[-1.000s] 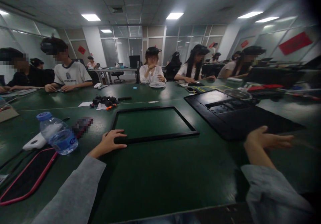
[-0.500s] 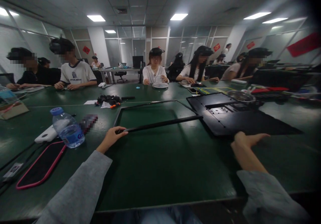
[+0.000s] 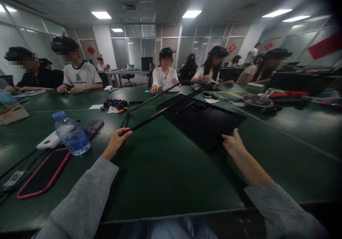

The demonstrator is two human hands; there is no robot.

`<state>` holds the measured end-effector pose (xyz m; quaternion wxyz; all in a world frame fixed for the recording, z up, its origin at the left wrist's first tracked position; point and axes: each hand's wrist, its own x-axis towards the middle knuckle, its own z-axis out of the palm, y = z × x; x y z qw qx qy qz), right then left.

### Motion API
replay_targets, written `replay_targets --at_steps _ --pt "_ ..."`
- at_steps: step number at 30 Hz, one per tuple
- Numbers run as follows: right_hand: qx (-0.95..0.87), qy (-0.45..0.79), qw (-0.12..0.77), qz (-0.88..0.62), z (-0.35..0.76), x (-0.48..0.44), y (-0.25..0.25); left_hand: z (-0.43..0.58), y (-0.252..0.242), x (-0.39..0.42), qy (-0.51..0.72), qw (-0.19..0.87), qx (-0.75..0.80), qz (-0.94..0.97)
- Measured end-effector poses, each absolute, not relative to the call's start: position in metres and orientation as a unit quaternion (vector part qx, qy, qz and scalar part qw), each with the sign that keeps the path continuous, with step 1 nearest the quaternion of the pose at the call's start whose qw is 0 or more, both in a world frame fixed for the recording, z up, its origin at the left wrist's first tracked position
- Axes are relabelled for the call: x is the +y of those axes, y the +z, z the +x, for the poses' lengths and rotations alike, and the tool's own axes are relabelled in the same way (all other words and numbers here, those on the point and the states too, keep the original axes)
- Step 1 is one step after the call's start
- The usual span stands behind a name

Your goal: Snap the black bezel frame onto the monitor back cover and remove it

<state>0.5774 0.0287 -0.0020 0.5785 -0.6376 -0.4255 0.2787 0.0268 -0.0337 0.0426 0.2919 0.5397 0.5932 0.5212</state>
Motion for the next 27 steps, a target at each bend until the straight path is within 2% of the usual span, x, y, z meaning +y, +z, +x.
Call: replay_targets --at_steps 5,9,11,14,16,20,23,27 --pt "-0.468 0.394 0.522 -0.594 0.547 0.047 0.019 0.023 0.040 -0.031 0.523 0.269 0.593 0.550" --pt "-0.565 0.415 0.451 -0.552 0.547 0.067 0.033 0.021 0.043 -0.031 0.527 0.190 0.594 0.577" --pt "-0.571 0.380 0.466 -0.558 0.549 0.077 0.036 0.020 0.044 -0.032 0.528 0.141 0.587 0.597" --pt "-0.526 0.322 0.565 -0.549 0.552 0.085 0.039 0.020 0.043 -0.034 0.519 0.084 0.574 0.628" --pt "-0.505 0.357 0.598 -0.510 0.556 0.084 0.045 0.022 0.042 -0.036 0.505 0.052 0.563 0.652" --pt "-0.513 0.460 0.565 -0.454 0.565 0.074 0.056 0.033 0.041 -0.039 0.454 0.003 0.527 0.719" --pt "-0.557 0.383 0.533 -0.508 0.566 0.073 0.047 0.039 0.039 -0.039 0.419 -0.009 0.502 0.756" --pt "-0.621 0.146 0.542 -0.548 0.557 0.075 0.022 0.036 0.033 -0.035 0.387 0.004 0.502 0.773"
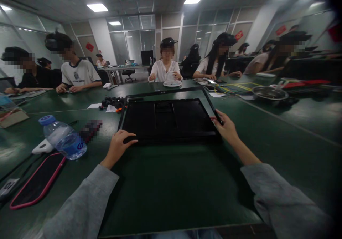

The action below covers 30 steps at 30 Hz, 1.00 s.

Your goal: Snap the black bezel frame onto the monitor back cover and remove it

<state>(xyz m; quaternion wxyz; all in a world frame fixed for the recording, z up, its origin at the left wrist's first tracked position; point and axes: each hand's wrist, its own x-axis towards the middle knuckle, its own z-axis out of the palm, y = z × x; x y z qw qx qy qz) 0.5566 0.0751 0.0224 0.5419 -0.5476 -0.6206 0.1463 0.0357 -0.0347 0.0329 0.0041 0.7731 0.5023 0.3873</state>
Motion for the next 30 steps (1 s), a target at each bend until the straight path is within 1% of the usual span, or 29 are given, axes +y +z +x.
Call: replay_targets --at_steps 2,5,10,13,23,30 --pt "-0.633 0.061 0.529 -0.562 0.552 0.072 0.015 0.032 0.030 -0.032 0.372 0.018 0.513 0.774" --pt "-0.632 0.020 0.502 -0.590 0.548 0.064 0.011 0.029 0.025 -0.030 0.344 0.029 0.526 0.778" --pt "-0.611 0.042 0.478 -0.630 0.549 0.057 0.004 0.032 0.023 -0.031 0.306 0.048 0.534 0.787" --pt "-0.604 0.064 0.471 -0.639 0.549 0.058 -0.002 0.035 0.026 -0.033 0.300 0.030 0.555 0.776" --pt "-0.602 0.085 0.465 -0.643 0.547 0.060 -0.005 0.031 0.030 -0.035 0.297 0.020 0.548 0.782" --pt "-0.607 0.078 0.467 -0.638 0.549 0.062 -0.007 0.032 0.034 -0.037 0.301 0.010 0.551 0.778"
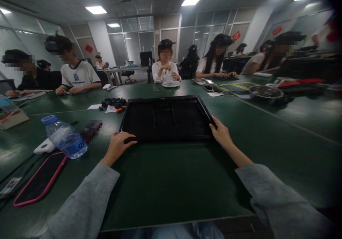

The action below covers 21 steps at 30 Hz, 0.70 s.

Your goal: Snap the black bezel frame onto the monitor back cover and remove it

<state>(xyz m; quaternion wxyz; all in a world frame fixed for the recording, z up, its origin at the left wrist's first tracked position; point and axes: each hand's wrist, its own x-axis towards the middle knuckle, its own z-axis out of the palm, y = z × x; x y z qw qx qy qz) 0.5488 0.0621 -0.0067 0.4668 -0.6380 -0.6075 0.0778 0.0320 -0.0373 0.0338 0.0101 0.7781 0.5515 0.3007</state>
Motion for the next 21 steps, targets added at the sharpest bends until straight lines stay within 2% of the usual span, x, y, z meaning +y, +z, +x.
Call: replay_targets --at_steps 21 --pt "-0.605 0.069 0.455 -0.650 0.5440 0.0592 -0.0016 0.0326 0.0350 -0.0391 0.276 0.015 0.530 0.802"
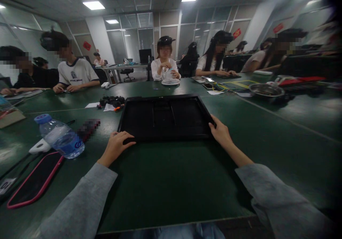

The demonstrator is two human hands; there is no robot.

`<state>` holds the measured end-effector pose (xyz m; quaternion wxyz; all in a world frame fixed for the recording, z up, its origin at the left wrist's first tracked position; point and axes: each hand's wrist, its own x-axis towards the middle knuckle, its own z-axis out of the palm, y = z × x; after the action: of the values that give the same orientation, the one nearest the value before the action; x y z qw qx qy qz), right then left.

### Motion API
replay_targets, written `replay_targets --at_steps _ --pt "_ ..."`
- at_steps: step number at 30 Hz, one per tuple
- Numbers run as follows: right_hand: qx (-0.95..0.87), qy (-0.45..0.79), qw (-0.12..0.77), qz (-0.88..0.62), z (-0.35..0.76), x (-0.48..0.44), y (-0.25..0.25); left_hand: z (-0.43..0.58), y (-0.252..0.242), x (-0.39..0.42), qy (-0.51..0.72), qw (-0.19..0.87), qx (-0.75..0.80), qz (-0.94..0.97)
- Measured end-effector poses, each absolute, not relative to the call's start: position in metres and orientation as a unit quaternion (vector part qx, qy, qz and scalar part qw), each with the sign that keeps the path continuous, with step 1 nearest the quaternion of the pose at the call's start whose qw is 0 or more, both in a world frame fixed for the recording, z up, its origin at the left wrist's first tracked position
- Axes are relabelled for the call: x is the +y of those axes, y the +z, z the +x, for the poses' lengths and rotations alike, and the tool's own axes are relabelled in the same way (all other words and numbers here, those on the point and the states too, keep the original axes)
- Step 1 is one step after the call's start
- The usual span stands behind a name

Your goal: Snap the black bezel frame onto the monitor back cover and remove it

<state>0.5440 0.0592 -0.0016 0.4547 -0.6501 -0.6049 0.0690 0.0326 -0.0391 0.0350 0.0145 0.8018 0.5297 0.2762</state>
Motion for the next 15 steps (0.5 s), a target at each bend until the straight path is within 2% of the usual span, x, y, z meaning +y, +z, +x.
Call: replay_targets --at_steps 10,15 --pt "-0.604 0.066 0.440 -0.661 0.5469 0.0602 -0.0045 0.0321 0.0335 -0.0378 0.273 0.020 0.522 0.808" --pt "-0.606 0.075 0.440 -0.659 0.5512 0.0630 -0.0077 0.0336 0.0300 -0.0334 0.311 -0.037 0.554 0.771"
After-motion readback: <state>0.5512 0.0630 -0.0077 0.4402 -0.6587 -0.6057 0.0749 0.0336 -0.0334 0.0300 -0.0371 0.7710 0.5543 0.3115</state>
